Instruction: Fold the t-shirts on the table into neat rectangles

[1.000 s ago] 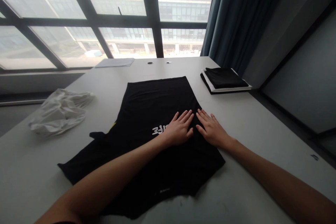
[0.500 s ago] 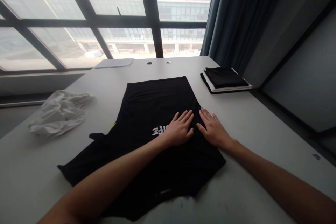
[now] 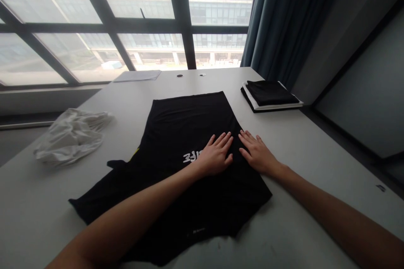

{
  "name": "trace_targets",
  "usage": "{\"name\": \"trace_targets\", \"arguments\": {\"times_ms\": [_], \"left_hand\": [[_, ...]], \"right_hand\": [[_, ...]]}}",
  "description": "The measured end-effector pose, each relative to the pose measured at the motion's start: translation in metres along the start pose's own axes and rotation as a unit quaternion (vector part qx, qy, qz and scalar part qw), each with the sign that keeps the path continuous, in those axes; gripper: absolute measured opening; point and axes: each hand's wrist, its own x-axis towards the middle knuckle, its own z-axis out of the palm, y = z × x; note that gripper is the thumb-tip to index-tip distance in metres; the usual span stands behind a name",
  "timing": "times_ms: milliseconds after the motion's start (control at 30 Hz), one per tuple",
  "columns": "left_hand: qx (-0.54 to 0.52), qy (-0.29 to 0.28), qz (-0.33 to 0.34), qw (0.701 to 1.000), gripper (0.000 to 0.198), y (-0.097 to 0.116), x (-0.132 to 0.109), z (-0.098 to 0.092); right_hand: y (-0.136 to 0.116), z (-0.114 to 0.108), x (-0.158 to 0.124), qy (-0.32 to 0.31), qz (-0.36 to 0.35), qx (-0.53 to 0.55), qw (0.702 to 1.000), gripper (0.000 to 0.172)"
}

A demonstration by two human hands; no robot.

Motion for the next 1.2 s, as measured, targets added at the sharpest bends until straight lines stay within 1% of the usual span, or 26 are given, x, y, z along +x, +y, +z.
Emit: {"name": "trace_targets", "arguments": {"times_ms": [133,200,300,367,433,533,933,1200], "left_hand": [[-0.006,0.010,-0.003,1.000,0.065,0.0013,-0.0008,-0.0047],[-0.007,0.027,0.022,0.999,0.065,0.0038,-0.0026,-0.0080],[-0.010,0.031,0.065,0.997,0.070,0.0080,-0.0061,-0.0095],[-0.011,0.015,0.072,0.997,0.075,0.0093,-0.0079,-0.0070],[-0.010,0.002,0.072,0.997,0.077,0.0090,-0.0087,-0.0033],[-0.012,0.000,0.072,0.997,0.076,0.0079,-0.0087,-0.0003],[-0.010,-0.006,0.067,0.998,0.075,0.0091,-0.0091,-0.0017],[-0.011,0.002,0.071,0.997,0.073,0.0087,-0.0092,-0.0023]], "right_hand": [[0.0021,-0.0059,0.0010,0.053,0.013,0.040,0.998,0.059],[0.0038,-0.0075,0.0018,0.065,0.007,0.052,0.996,0.059],[0.0056,-0.0052,0.0028,0.029,-0.015,0.036,0.999,0.059],[0.0055,-0.0027,0.0031,0.002,-0.020,0.016,1.000,0.058],[0.0046,-0.0014,0.0031,-0.008,-0.017,0.005,1.000,0.058],[0.0037,-0.0015,0.0028,-0.006,-0.014,-0.001,1.000,0.058],[0.0042,-0.0020,0.0027,-0.006,-0.013,0.003,1.000,0.058],[0.0044,-0.0013,0.0029,-0.005,-0.012,0.004,1.000,0.058]]}}
